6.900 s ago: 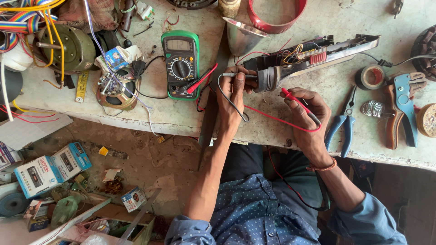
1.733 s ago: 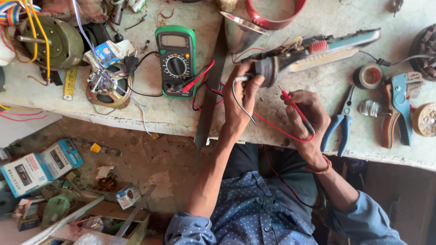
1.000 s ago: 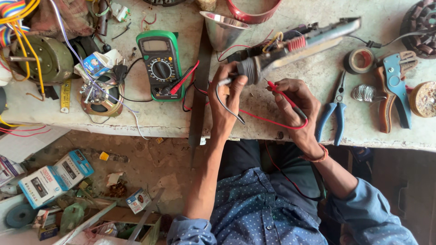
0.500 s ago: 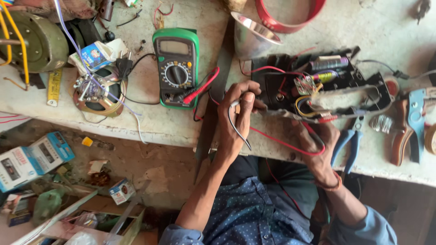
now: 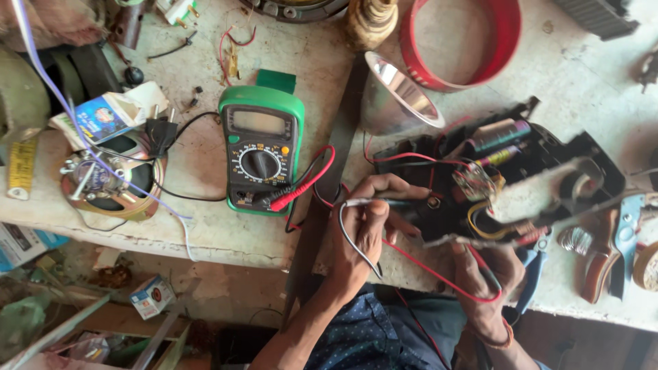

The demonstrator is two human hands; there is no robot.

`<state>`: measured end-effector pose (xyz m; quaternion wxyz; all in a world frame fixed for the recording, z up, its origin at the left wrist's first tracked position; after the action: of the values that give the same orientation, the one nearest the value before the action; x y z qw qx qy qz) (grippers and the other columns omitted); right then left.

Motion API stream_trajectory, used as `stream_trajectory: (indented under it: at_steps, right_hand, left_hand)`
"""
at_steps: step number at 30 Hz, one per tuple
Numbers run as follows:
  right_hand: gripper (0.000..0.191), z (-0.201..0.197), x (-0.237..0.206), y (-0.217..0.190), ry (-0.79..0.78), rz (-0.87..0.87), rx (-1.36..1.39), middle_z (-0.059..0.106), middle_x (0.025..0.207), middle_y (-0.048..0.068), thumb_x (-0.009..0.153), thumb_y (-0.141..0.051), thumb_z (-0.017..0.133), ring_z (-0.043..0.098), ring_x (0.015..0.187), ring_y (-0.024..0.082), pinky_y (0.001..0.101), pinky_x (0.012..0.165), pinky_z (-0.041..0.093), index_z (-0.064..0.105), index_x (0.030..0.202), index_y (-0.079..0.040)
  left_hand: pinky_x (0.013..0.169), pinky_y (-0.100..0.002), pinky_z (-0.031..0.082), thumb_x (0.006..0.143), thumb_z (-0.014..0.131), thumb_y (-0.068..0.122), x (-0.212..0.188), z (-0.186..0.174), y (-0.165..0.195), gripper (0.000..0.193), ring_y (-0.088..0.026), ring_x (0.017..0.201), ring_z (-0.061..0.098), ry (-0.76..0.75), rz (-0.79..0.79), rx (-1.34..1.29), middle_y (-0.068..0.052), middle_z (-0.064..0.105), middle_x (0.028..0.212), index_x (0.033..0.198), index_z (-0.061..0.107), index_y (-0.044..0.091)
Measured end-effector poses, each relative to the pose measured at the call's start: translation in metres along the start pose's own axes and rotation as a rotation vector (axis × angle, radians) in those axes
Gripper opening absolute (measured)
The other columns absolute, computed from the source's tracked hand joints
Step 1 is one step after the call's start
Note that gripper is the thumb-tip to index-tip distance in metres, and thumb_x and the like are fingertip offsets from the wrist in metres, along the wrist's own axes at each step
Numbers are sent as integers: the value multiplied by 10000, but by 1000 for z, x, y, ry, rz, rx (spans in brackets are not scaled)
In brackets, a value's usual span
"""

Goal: The person works on a disassembled electronic device, using a soldering iron to join wires to a circuit board and a multimeter to test connections. They handle a small circuit board, wires, and a metallic reflector component while seated at a cluttered workbench.

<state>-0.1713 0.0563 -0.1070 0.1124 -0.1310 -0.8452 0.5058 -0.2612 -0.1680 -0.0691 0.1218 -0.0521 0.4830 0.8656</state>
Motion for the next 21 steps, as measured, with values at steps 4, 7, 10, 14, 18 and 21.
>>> stream_trajectory:
  at_steps: [4, 7, 10, 14, 18, 21]
  right_hand:
    - [135, -6, 0, 19, -10, -50, -132, 688, 773, 34, 925, -95, 783, 599, 615, 59, 222, 621, 467, 703, 921, 14]
    - [143, -11, -3, 28, -43, -89, -222, 650, 698, 32, 904, -89, 768, 566, 552, 62, 229, 541, 424, 707, 842, 24]
    - [145, -15, -9, 31, -7, 83, -57, 656, 682, 30, 907, -96, 754, 555, 575, 58, 242, 574, 425, 695, 848, 23]
    - [129, -18, -10, 23, -35, 90, -38, 664, 667, 40, 888, -88, 719, 565, 556, 74, 233, 555, 433, 707, 839, 31]
    - [139, -17, -6, 13, -48, 4, -22, 698, 750, 49, 894, -96, 698, 617, 637, 86, 252, 680, 487, 702, 885, 43]
    - [134, -17, -5, 8, -36, 23, -32, 687, 742, 60, 883, -88, 716, 603, 629, 90, 232, 624, 483, 692, 866, 43]
  left_hand:
    - [602, -202, 442, 1036, 459, 651, 9, -5, -1, 702, -93, 725, 712, -30, 3, 14, -148, 751, 1267, 1278, 537, -4]
    - [620, -202, 442, 1030, 447, 686, 9, -5, 1, 739, -90, 735, 712, -44, 23, 25, -139, 732, 1307, 1294, 524, 0]
    - [634, -205, 445, 1038, 463, 680, 5, -3, 3, 739, -91, 746, 705, -30, 17, 32, -139, 718, 1339, 1313, 531, -3]
    - [604, -184, 411, 1034, 483, 670, 1, 0, 5, 748, -81, 738, 700, -37, 17, 34, -137, 723, 1333, 1338, 561, -9]
    - [581, -168, 401, 1047, 502, 642, -2, 4, 3, 731, -60, 723, 683, -43, 23, 42, -142, 730, 1319, 1360, 571, -15]
    - [585, -198, 493, 1065, 538, 594, -2, 8, -1, 694, -40, 669, 611, -34, 56, -4, -160, 736, 1292, 1372, 574, -28]
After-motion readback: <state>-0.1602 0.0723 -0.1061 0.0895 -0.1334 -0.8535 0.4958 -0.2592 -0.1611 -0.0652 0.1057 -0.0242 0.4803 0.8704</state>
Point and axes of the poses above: each hand's wrist, its own x-axis towards the middle knuckle, its own z-axis out of the palm, y = z × x, the point moved 1 cm from there along x, towards the middle knuckle
